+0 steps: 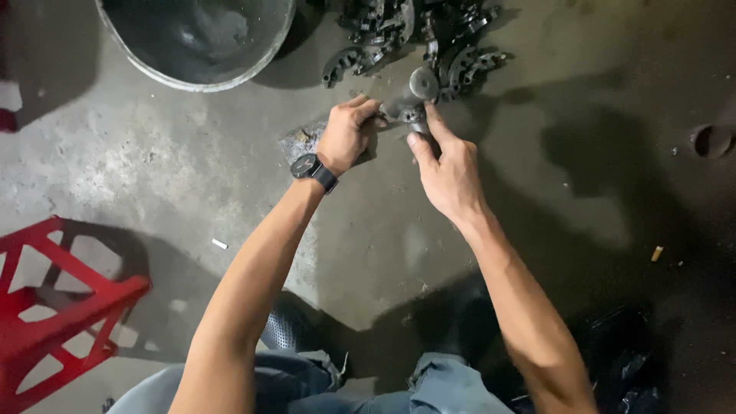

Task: Repairing or assembling motorcycle brake pads using a hammer and punch.

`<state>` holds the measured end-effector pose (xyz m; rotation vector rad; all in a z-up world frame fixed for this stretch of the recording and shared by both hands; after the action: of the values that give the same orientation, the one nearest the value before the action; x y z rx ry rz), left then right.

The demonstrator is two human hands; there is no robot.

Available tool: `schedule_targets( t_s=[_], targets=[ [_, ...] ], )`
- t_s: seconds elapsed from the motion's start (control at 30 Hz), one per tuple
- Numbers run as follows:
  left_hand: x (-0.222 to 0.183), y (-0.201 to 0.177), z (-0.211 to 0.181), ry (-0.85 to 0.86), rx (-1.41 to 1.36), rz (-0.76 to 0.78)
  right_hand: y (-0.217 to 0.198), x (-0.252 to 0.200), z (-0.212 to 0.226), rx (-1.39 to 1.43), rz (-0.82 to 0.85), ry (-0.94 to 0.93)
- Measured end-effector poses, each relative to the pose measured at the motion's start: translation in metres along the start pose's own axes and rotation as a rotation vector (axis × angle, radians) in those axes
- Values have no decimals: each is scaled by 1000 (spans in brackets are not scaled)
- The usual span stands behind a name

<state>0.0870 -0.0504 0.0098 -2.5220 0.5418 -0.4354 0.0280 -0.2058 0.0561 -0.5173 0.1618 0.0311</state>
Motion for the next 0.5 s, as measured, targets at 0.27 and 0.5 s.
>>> schedule_targets(
  t_s=[0.27,0.5],
  targets=[
    [2,-6,-7,-107,-12,-44,-4,-13,-19,77,-147,12],
    [-73,90,67,-383,380,427,-20,-52,-81,-320,-237,-133]
  ],
)
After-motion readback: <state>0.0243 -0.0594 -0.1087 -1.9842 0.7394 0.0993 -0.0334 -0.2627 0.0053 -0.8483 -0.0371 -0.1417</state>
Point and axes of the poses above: each hand's wrist, its own x-axis towards the middle knuckle, its own y-axis out of the palm, z = x × y, the point moved 10 cm from there along x, towards the middle knuckle, and after that the axes turned 2 degrees about -z, right-handed, at the moved point
